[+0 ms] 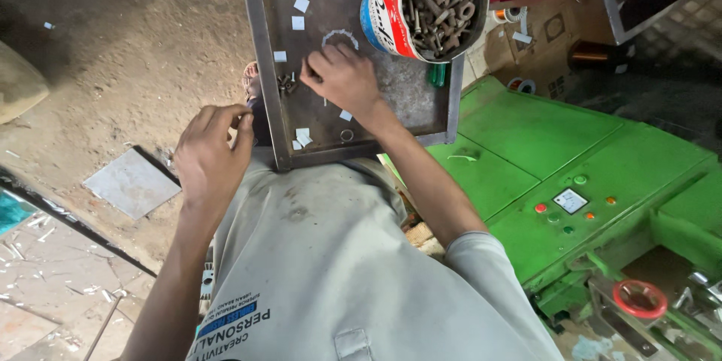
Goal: The person sorts a mixed pile of metal fasteners in a metal tray by hand, picking out specific pieces and placing them into a bucket. The person repeatedly scoops and transfers fasteners between the tray and the bucket.
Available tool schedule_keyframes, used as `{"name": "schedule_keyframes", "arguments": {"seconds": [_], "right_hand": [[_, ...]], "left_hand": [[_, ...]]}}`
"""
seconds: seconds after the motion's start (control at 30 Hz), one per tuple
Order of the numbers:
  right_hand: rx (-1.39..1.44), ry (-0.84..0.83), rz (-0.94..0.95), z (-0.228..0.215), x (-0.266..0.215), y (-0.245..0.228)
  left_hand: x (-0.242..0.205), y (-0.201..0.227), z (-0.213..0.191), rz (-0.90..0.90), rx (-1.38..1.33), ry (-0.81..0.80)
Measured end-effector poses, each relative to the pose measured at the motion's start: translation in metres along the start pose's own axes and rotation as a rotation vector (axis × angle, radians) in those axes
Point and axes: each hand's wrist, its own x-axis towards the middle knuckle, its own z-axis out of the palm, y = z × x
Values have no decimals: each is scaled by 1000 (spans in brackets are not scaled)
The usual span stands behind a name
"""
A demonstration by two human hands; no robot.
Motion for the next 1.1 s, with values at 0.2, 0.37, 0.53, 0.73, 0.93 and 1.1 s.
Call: {"name": "schedule_keyframes", "arguments": {"seconds": [0.2,0.37,0.53,0.73,0.93,1.1], "right_hand": [[364,158,482,-38,-5,-16],[522,306,738,-80,1,-37],[801,495,775,-136,26,-29],[-19,344,400,-145,73,40],[-210,202,312,-140,69,40],[-246,267,297,-145,66,31]], "left_hand": [[-5,5,3,14,-41,-17],[6,28,24,-25,-293,-116],[17,62,48,212,-275,-232],[10,58,59,437,-25,-280],[-1,18,61,464,256,-294],[4,16,83,610,344,-410]]}}
